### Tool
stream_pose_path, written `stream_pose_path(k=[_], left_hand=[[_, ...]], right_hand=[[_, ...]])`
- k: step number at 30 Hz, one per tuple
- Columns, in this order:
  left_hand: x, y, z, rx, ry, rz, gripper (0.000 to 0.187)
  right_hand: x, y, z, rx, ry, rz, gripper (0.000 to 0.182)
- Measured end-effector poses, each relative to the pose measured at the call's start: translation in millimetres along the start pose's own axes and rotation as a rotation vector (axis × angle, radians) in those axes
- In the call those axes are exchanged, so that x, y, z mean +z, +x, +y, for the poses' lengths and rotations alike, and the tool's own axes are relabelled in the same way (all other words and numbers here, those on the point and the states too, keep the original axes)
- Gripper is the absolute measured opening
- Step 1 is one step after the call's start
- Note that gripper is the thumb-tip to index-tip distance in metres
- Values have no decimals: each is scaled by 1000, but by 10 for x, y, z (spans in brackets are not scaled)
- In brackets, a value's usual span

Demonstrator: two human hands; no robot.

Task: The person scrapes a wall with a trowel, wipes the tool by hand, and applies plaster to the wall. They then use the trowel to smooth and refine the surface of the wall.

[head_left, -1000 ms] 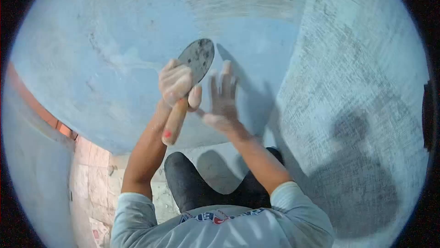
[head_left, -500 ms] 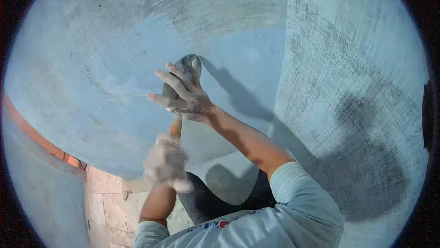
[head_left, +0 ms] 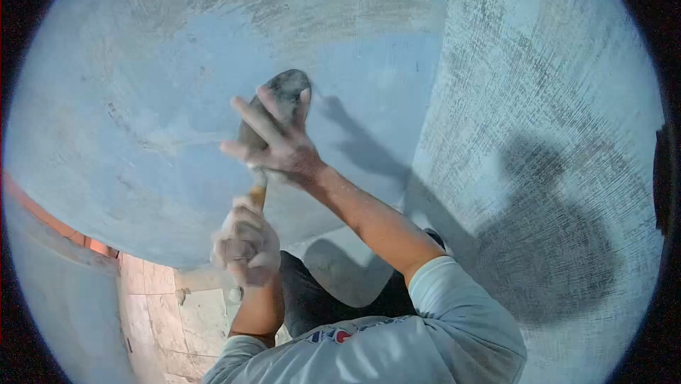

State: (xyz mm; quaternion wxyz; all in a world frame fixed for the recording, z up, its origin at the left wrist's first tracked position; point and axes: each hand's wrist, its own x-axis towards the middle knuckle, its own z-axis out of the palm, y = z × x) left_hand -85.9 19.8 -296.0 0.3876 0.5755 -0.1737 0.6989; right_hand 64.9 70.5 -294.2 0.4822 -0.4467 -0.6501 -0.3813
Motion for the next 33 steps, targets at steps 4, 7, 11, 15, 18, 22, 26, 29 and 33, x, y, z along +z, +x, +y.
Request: stream_pose_path(k=[4,7,11,15,18,22,26,29,33], left_hand=[[69,78,-149,-75,6,-90,28],[9,137,61,-45,1,-83,26],[-20,138,-71,-25,-104,12,21],[179,161,-139,-55,-14,-63,19],[138,250,240,-22,37,-51,21],[145,142,-209,-129,100,2,24],[241,215,31,-97,107,-85,25],[452,352,106,-116,38,36,23],[386,296,-165,-183,-6,59,25]], right_hand=[[-39,-18,262,87,-8,91,49],[-14,181,-34,60,99,96,46],[80,110,63,43,36,55,38],[-106,101,314,93,30,145,41],[-52,199,-167,26,98,17,45],[-107,21,364,129,-37,36,27],[-272,177,342,87,83,165,23],[-94,219,28,28,182,78,25],[-217,68,487,127,-39,237,31]])
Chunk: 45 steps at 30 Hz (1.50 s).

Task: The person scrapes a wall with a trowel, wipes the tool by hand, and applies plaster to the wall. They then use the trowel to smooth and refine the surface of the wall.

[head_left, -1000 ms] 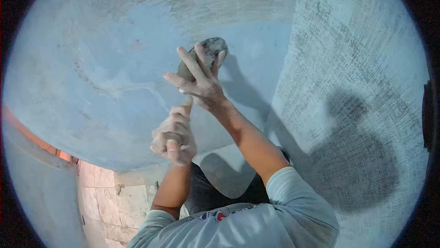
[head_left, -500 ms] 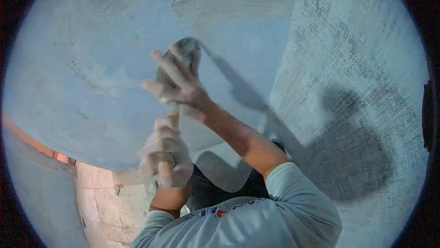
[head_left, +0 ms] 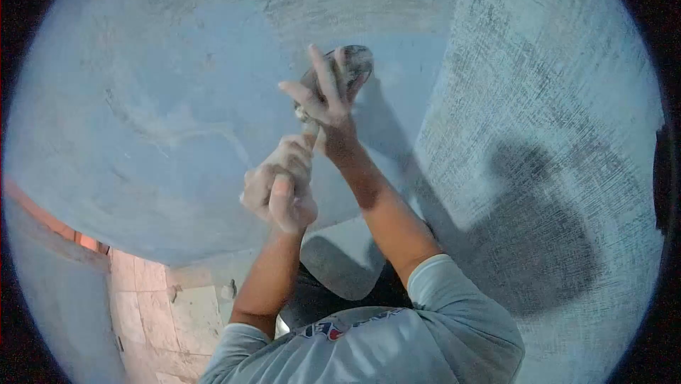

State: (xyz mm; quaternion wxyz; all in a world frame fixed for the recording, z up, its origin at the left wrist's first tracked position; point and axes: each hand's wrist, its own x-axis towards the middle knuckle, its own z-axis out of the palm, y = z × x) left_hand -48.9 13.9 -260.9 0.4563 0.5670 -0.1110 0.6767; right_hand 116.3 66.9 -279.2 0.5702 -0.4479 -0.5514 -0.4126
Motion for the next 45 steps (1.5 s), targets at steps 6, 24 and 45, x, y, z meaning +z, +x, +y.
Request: stream_pose_path(k=[6,24,45], left_hand=[[103,-92,323,138,83,-153,23],[145,-166,351,201,138,-189,29],[48,-332,3,273,-10,-150,27]], right_hand=[[15,-62,-370,7,196,-236,30],[-48,-47,-545,27,246,-160,34],[-111,-2,-614,337,145,-106,59]])
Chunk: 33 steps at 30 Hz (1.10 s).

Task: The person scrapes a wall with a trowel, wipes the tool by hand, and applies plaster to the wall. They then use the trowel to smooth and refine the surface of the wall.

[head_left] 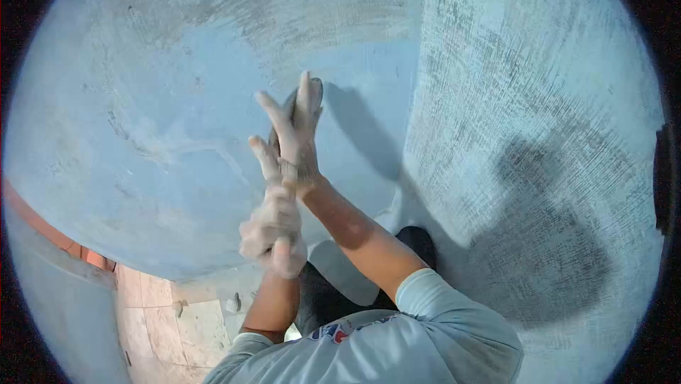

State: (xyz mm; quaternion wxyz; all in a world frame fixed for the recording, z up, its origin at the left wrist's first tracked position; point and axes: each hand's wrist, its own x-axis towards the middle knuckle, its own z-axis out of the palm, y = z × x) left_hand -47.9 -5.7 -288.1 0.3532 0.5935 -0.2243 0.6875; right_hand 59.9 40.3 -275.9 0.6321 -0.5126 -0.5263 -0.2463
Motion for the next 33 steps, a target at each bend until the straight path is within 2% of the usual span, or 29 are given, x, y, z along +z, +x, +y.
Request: stream_pose_path(k=[1,2,5,6,8,9,10,12,14,16,18,20,23,24,26,28,29,30,31,32,33], left_hand=[[-14,-61,-95,7,38,-4,26],[-171,-190,-168,-101,110,42,23],[-379,-45,-417,-37,19,-44,22],[-319,6,-271,-130,29,-9,22],[-262,-8,-119,-29,9,22,22],[-219,4,-101,21,-3,42,22],[-168,38,-103,18,-16,38,24],[-131,-153,-430,-117,306,67,25],[-49,-142,-479,-158,359,33,28],[137,151,-345,-98,106,-66,32],[30,111,-178,-3,146,3,32],[-67,29,-219,88,83,98,31],[126,1,-349,93,146,-8,25],[143,108,-235,63,193,-101,24],[-42,195,-152,-27,82,34,24],[-101,129,0,-153,66,191,25],[-51,152,-61,-201,115,190,25],[0,148,-130,-258,171,183,25],[-9,126,-290,-176,97,157,24],[-19,101,-448,-98,20,125,23],[-17,89,-435,-68,6,85,22]], right_hand=[[33,-42,58,19,-41,-57,58],[114,-54,109,-60,-62,38,48],[91,-39,123,-156,-81,-77,36],[106,-12,30,-182,-49,-7,24],[29,62,-173,-275,-22,-158,19],[-3,110,-222,-322,-11,-239,18],[-3,165,-212,-352,42,-127,24],[2,224,215,-374,-51,-81,23],[-90,230,347,-376,-160,-32,18],[-34,275,238,-364,-21,-19,16],[-64,286,-62,-389,180,-92,15],[-99,335,-43,-476,86,-130,13],[-82,344,109,-554,50,-99,14],[-36,383,61,-494,69,-47,14],[14,365,-90,-365,45,9,10],[1,327,-329,-413,24,-81,13],[-29,342,-393,-464,4,-119,16],[16,333,-203,-453,-11,-57,15],[54,318,46,-432,-19,0,15],[-70,374,202,-468,-127,-95,13],[-95,401,258,-452,-126,-62,10]])
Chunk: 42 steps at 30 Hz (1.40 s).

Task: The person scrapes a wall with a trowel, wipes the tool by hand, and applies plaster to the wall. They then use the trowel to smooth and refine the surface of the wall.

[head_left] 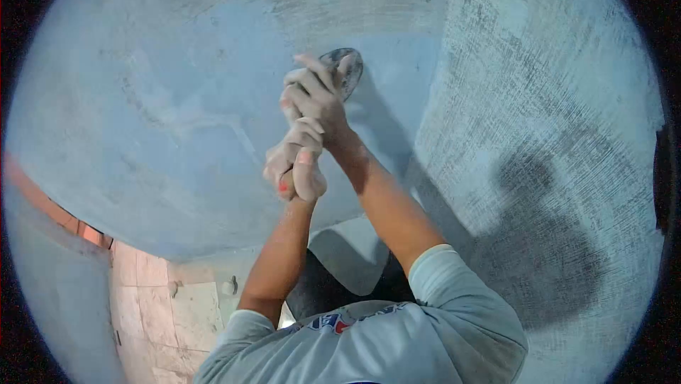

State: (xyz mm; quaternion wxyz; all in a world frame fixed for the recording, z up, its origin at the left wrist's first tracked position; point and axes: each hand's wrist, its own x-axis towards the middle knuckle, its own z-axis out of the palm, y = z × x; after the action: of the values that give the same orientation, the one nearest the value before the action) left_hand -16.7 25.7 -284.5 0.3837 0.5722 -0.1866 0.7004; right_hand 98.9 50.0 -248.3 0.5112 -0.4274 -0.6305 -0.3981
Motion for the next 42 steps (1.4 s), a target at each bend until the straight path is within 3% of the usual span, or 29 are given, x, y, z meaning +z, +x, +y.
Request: stream_pose_path(k=[2,4,6,8,10,13,15,17,19,20,22,24,25,28,29,33,36,38,39,42], left_hand=[[54,16,51,81,-4,-46,19],[187,76,221,173,35,-37,17],[99,23,306,252,-33,108,17],[196,113,77,216,0,87,15],[179,152,31,152,11,58,13],[89,207,178,36,-50,4,12],[-6,139,355,-42,-52,77,13],[15,71,219,-22,0,20,12],[155,66,147,-156,232,72,15],[138,33,28,-401,74,190,17],[90,134,-61,-259,-187,15,16],[140,91,229,-81,95,-3,14],[212,93,279,-35,201,-7,13],[332,103,333,11,482,-25,10],[329,116,116,228,221,-64,11],[229,232,293,-40,28,60,12],[-14,134,296,96,-227,85,13],[191,185,220,-112,199,38,17],[177,225,66,68,15,28,18],[81,308,203,16,-84,-3,16]], right_hand=[[-7,-19,25,34,25,117,10],[-58,92,-289,-34,150,9,12],[-96,241,-483,-109,209,-114,15],[8,213,-197,-163,212,-47,14],[-36,181,-64,-89,60,-78,12],[54,267,-241,-19,136,45,13],[123,258,-460,-34,120,33,14],[9,251,-361,-56,72,29,14],[91,81,3,-72,100,87,15],[-59,77,110,-95,-16,31,15],[-110,147,80,40,-74,119,14],[-132,165,-179,-16,2,91,11],[-98,170,-267,-54,181,36,11],[-114,170,-58,-135,86,28,12],[-73,133,-87,-76,134,45,11],[-41,304,-249,6,148,74,10],[-77,368,-547,-58,137,-48,15],[63,254,-269,-53,142,52,11],[59,244,-221,-52,87,80,9],[78,316,-241,27,127,153,8]])
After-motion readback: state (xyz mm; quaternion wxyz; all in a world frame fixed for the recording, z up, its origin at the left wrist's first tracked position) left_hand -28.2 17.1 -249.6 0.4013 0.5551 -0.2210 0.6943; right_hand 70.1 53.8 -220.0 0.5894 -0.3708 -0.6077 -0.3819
